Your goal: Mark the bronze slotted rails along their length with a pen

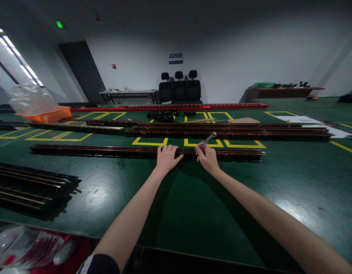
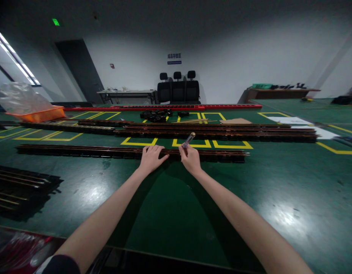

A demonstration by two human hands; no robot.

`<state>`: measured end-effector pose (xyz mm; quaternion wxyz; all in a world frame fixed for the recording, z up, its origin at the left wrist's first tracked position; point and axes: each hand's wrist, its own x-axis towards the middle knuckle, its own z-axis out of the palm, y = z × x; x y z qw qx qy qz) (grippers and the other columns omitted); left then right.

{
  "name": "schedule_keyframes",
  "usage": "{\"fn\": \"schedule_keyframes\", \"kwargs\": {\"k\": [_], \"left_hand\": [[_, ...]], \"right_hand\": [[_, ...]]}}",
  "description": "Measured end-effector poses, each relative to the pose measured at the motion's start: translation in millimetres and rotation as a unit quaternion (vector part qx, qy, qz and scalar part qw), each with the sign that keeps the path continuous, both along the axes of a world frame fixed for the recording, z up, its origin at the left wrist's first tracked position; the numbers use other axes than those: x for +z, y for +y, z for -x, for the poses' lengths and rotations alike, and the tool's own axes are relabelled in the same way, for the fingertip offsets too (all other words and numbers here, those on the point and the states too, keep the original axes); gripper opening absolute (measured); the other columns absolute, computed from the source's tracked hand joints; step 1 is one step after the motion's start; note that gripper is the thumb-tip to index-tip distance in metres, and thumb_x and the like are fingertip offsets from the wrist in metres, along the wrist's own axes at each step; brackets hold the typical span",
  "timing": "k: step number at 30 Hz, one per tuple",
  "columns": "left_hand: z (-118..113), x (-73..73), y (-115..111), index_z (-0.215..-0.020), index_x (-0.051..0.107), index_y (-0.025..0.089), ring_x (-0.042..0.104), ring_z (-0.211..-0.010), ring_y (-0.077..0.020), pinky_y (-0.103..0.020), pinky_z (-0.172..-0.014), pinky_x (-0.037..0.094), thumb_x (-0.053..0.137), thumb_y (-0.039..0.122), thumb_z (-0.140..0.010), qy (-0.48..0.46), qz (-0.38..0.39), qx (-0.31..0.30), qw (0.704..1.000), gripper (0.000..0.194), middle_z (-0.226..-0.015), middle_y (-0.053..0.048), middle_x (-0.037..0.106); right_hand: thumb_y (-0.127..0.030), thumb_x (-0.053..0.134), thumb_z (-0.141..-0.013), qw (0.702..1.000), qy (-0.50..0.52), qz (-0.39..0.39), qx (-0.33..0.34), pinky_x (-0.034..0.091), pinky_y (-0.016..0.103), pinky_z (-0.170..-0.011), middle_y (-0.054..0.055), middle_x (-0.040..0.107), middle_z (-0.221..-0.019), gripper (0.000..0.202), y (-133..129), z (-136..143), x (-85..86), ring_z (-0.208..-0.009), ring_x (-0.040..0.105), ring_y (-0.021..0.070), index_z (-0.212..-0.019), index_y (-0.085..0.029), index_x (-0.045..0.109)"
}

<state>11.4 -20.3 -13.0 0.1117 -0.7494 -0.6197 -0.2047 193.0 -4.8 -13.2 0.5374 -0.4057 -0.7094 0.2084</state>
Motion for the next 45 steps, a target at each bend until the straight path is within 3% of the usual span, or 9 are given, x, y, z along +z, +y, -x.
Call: {"fn": "schedule_keyframes", "kwargs": {"k": [45], "left_hand": [[-4.7, 4.2, -7.0, -0.121, 0.058, 0.022, 0.052, -0.118, -0.0255, -0.051, -0.109, 0.026, 0.037, 0.015, -0.087, 0.017, -0.019, -0.014, 1.0, 0.041, -0.122, -0.008, 0.063]], "right_hand": [[-0.057, 0.044, -0.087, 1.0, -0.011, -0.004, 0.023, 0.047, 0.029, -0.043, 0.006, 0.065, -0.063, 0.042, -3.6, 3.4, 3.3, -0.041, 0.056, 0.0155, -0.072, -0.019, 0.053]]}}
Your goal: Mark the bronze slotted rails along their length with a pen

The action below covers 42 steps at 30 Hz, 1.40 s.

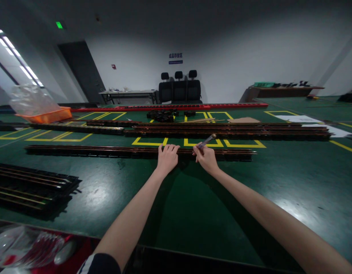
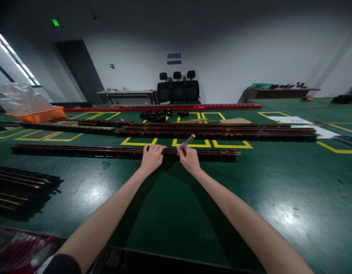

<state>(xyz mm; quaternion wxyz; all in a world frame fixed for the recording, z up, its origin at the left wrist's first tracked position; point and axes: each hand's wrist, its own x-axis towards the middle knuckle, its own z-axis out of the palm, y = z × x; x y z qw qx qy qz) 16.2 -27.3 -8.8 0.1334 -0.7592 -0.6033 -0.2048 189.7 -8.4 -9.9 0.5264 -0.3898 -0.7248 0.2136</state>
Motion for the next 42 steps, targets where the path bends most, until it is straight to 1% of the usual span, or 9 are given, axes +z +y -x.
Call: {"fn": "schedule_keyframes", "kwargs": {"k": [8, 14, 18, 26, 32, 37, 42], "left_hand": [[-1.0, 2.3, -1.6, -0.121, 0.058, 0.022, 0.051, -0.119, -0.0251, -0.051, -0.109, 0.026, 0.034, 0.014, -0.087, 0.004, 0.008, 0.001, 1.0, 0.042, -0.122, -0.008, 0.063], [0.6, -0.5, 0.4, -0.12, 0.059, 0.023, 0.052, -0.117, -0.0256, -0.052, -0.108, 0.028, 0.037, 0.012, -0.086, 0.006, -0.002, 0.004, 1.0, 0.042, -0.122, -0.008, 0.063], [1.0, -2.6, 1.2, -0.119, 0.059, 0.023, 0.053, -0.116, -0.025, -0.051, -0.107, 0.029, 0.037, 0.011, -0.085, 0.012, -0.02, 0.009, 1.0, 0.043, -0.12, -0.007, 0.064], [0.7, -1.4, 1.1, -0.119, 0.06, 0.022, 0.053, -0.117, -0.0257, -0.052, -0.107, 0.028, 0.036, 0.01, -0.085, 0.004, -0.009, 0.013, 1.0, 0.044, -0.119, -0.008, 0.065], [1.8, -1.7, 2.8, -0.121, 0.059, 0.023, 0.054, -0.117, -0.0243, -0.051, -0.108, 0.029, 0.036, 0.01, -0.085, -0.014, 0.015, 0.006, 1.0, 0.045, -0.121, -0.008, 0.064], [3.0, -2.1, 4.0, -0.122, 0.058, 0.02, 0.053, -0.118, -0.0243, -0.052, -0.108, 0.029, 0.035, 0.009, -0.085, -0.013, 0.023, 0.005, 1.0, 0.045, -0.122, -0.009, 0.064], [2.9, -1.3, 4.0, -0.122, 0.059, 0.019, 0.053, -0.118, -0.0242, -0.052, -0.109, 0.028, 0.035, 0.01, -0.086, -0.015, 0.027, 0.004, 1.0, 0.044, -0.122, -0.009, 0.064]], "right_hand": [[-0.055, 0.043, -0.089, 1.0, 0.005, -0.002, 0.014, 0.046, 0.029, -0.043, 0.006, 0.064, -0.063, 0.041, 1.2, -0.7, -2.2, -0.041, 0.056, 0.0152, -0.07, -0.019, 0.052], [-0.055, 0.042, -0.089, 1.0, 0.001, -0.005, -0.009, 0.045, 0.026, -0.043, 0.005, 0.063, -0.06, 0.042, 1.5, -1.6, -2.4, -0.04, 0.056, 0.0137, -0.07, -0.019, 0.051], [-0.055, 0.042, -0.09, 1.0, -0.004, -0.008, -0.008, 0.045, 0.026, -0.043, 0.004, 0.063, -0.059, 0.042, 1.7, -1.4, -2.2, -0.039, 0.056, 0.0139, -0.069, -0.019, 0.05], [-0.057, 0.041, -0.089, 1.0, -0.007, -0.015, 0.0, 0.047, 0.028, -0.044, 0.005, 0.064, -0.061, 0.044, 1.8, -1.2, -2.3, -0.04, 0.057, 0.0151, -0.069, -0.019, 0.051], [-0.057, 0.042, -0.088, 1.0, -0.001, 0.001, 0.016, 0.047, 0.028, -0.042, 0.006, 0.064, -0.062, 0.044, 1.2, -1.3, -1.9, -0.041, 0.057, 0.0152, -0.07, -0.019, 0.052], [-0.056, 0.043, -0.088, 1.0, 0.018, 0.009, 0.0, 0.045, 0.027, -0.041, 0.004, 0.061, -0.06, 0.041, 1.9, -2.2, -2.5, -0.041, 0.056, 0.0142, -0.071, -0.019, 0.05], [-0.052, 0.044, -0.089, 1.0, 0.026, 0.008, -0.006, 0.044, 0.026, -0.041, 0.002, 0.058, -0.058, 0.039, 2.7, -2.5, -3.4, -0.04, 0.055, 0.0138, -0.07, -0.019, 0.049]]}}
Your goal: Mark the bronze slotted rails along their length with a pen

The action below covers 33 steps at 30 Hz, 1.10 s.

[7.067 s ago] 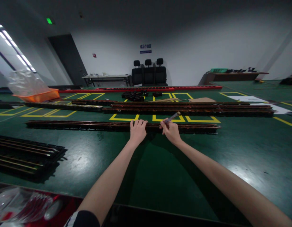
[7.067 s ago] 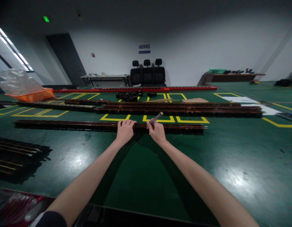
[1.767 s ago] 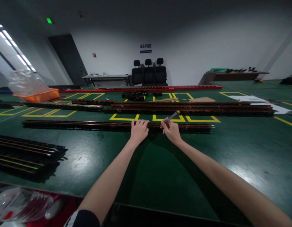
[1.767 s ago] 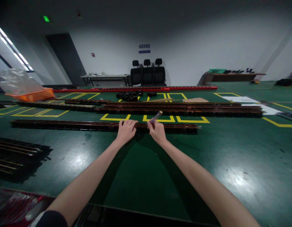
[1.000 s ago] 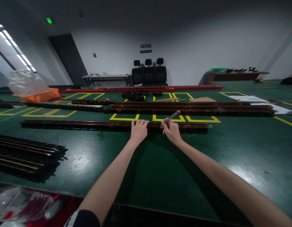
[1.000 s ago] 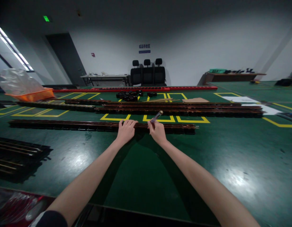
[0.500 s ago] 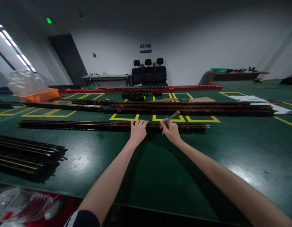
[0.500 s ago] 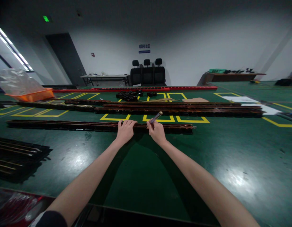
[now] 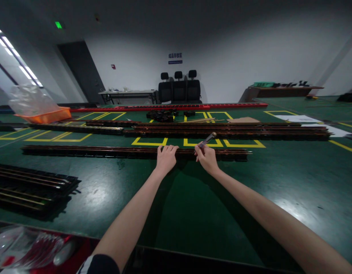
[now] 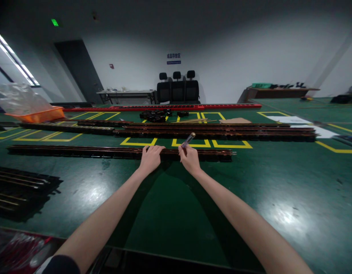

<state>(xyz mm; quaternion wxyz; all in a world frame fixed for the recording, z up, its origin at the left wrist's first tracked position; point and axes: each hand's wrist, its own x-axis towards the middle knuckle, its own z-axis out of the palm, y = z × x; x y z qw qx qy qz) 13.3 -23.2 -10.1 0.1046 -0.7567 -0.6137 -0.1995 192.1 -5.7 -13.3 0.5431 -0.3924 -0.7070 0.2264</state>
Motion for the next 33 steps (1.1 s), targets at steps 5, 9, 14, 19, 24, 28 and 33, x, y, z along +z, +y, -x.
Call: {"fn": "schedule_keyframes", "kwargs": {"k": [5, 9, 14, 19, 24, 28, 33], "left_hand": [[-1.4, 1.5, -1.4, -0.12, 0.059, 0.02, 0.055, -0.115, -0.0245, -0.051, -0.107, 0.029, 0.034, 0.009, -0.085, 0.008, -0.006, 0.008, 1.0, 0.045, -0.12, -0.008, 0.065], [-1.4, 2.4, -1.5, -0.122, 0.059, 0.022, 0.054, -0.117, -0.0244, -0.051, -0.107, 0.029, 0.035, 0.009, -0.085, 0.008, 0.004, 0.008, 1.0, 0.045, -0.121, -0.008, 0.064], [-1.0, 3.8, -1.4, -0.123, 0.058, 0.023, 0.053, -0.119, -0.0248, -0.052, -0.109, 0.027, 0.035, 0.01, -0.085, 0.004, 0.018, 0.006, 1.0, 0.046, -0.122, -0.009, 0.063], [-1.0, 4.1, -1.5, -0.123, 0.057, 0.023, 0.052, -0.12, -0.0243, -0.052, -0.109, 0.027, 0.035, 0.011, -0.086, 0.002, 0.022, 0.007, 1.0, 0.045, -0.124, -0.008, 0.063], [-2.3, 4.1, -1.7, -0.122, 0.058, 0.022, 0.052, -0.12, -0.0252, -0.053, -0.109, 0.026, 0.037, 0.01, -0.085, 0.001, 0.02, 0.007, 1.0, 0.045, -0.124, -0.009, 0.062], [-1.8, 3.1, -0.9, -0.12, 0.059, 0.021, 0.051, -0.121, -0.0241, -0.05, -0.11, 0.027, 0.037, 0.006, -0.082, 0.003, 0.012, 0.014, 1.0, 0.046, -0.124, -0.008, 0.063], [1.7, 2.0, -1.3, -0.118, 0.06, 0.02, 0.054, -0.117, -0.022, -0.044, -0.107, 0.033, 0.036, 0.003, -0.081, -0.012, 0.006, 0.004, 1.0, 0.048, -0.12, -0.007, 0.065]], "right_hand": [[-0.05, 0.045, -0.089, 1.0, -0.002, -0.002, -0.008, 0.044, 0.027, -0.042, 0.002, 0.058, -0.057, 0.036, 1.0, -0.2, -1.8, -0.04, 0.055, 0.0139, -0.07, -0.02, 0.049], [-0.051, 0.044, -0.089, 1.0, 0.002, -0.004, -0.017, 0.043, 0.027, -0.041, 0.001, 0.056, -0.056, 0.037, 1.2, -1.1, -2.3, -0.041, 0.054, 0.0142, -0.071, -0.02, 0.049], [-0.056, 0.042, -0.088, 0.999, -0.002, -0.014, -0.046, 0.041, 0.027, -0.041, 0.002, 0.054, -0.057, 0.041, 2.0, -1.9, -2.5, -0.043, 0.051, 0.0141, -0.071, -0.02, 0.049], [-0.058, 0.041, -0.089, 0.999, -0.017, -0.02, -0.027, 0.042, 0.027, -0.043, 0.002, 0.055, -0.059, 0.042, 1.0, -2.0, -1.0, -0.046, 0.052, 0.014, -0.073, -0.02, 0.051], [-0.061, 0.04, -0.088, 0.999, -0.013, -0.022, -0.027, 0.043, 0.027, -0.043, 0.002, 0.055, -0.059, 0.045, -0.7, -1.6, 1.4, -0.046, 0.052, 0.0143, -0.072, -0.02, 0.051], [-0.061, 0.042, -0.087, 1.0, -0.005, -0.011, 0.0, 0.045, 0.027, -0.042, 0.003, 0.057, -0.06, 0.045, -1.8, -0.5, 1.8, -0.045, 0.054, 0.0144, -0.074, -0.019, 0.052], [-0.058, 0.044, -0.087, 1.0, 0.001, -0.007, 0.016, 0.044, 0.026, -0.041, 0.002, 0.058, -0.06, 0.043, -2.2, 0.6, 1.2, -0.041, 0.054, 0.0133, -0.071, -0.019, 0.051]]}}
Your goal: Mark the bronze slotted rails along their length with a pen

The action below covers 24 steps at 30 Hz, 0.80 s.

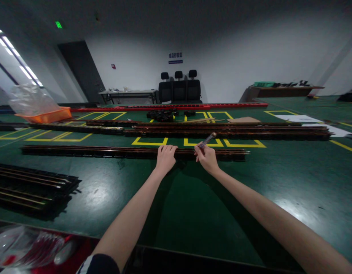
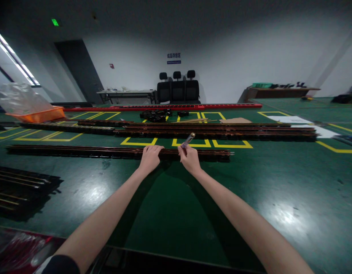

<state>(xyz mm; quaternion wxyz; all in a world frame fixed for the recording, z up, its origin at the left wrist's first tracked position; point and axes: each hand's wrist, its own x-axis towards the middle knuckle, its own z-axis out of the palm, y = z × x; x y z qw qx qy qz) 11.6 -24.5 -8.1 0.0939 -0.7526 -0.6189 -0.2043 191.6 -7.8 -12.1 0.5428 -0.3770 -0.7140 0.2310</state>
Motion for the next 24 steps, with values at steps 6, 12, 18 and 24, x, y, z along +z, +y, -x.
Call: {"fn": "schedule_keyframes", "kwargs": {"k": [6, 12, 18, 24], "left_hand": [[1.1, 3.3, -1.4, -0.118, 0.06, 0.019, 0.054, -0.117, -0.0212, -0.044, -0.106, 0.034, 0.033, 0.005, -0.083, -0.021, 0.017, -0.001, 1.0, 0.047, -0.12, -0.007, 0.065], [1.9, 3.0, 0.1, -0.117, 0.059, 0.02, 0.054, -0.114, -0.0225, -0.044, -0.105, 0.033, 0.037, 0.017, -0.086, -0.029, 0.024, -0.005, 0.999, 0.039, -0.118, -0.008, 0.064], [2.0, 1.5, 0.4, -0.115, 0.06, 0.018, 0.055, -0.109, -0.0261, -0.044, -0.1, 0.035, 0.044, 0.036, -0.085, -0.007, 0.005, -0.008, 1.0, 0.038, -0.114, -0.01, 0.065], [2.2, -2.3, 2.0, -0.115, 0.059, 0.019, 0.054, -0.111, -0.0275, -0.043, -0.098, 0.035, 0.044, 0.048, -0.086, 0.016, -0.015, -0.006, 1.0, 0.043, -0.115, -0.011, 0.064]], "right_hand": [[-0.059, 0.044, -0.087, 1.0, 0.005, 0.001, -0.001, 0.044, 0.027, -0.04, 0.003, 0.058, -0.06, 0.044, 0.3, -0.1, -0.2, -0.04, 0.054, 0.0132, -0.07, -0.018, 0.051], [-0.059, 0.044, -0.087, 1.0, 0.0, 0.005, -0.003, 0.045, 0.026, -0.04, 0.002, 0.059, -0.059, 0.044, -0.1, -0.4, 0.3, -0.041, 0.054, 0.0131, -0.07, -0.019, 0.051], [-0.06, 0.043, -0.087, 1.0, -0.008, 0.004, -0.01, 0.045, 0.027, -0.041, 0.002, 0.058, -0.058, 0.044, -1.2, 0.2, 1.2, -0.041, 0.055, 0.0139, -0.07, -0.02, 0.05], [-0.061, 0.042, -0.087, 1.0, -0.015, 0.0, -0.011, 0.045, 0.027, -0.042, 0.002, 0.058, -0.058, 0.045, -0.9, -0.1, 1.4, -0.041, 0.055, 0.0143, -0.069, -0.02, 0.049]]}}
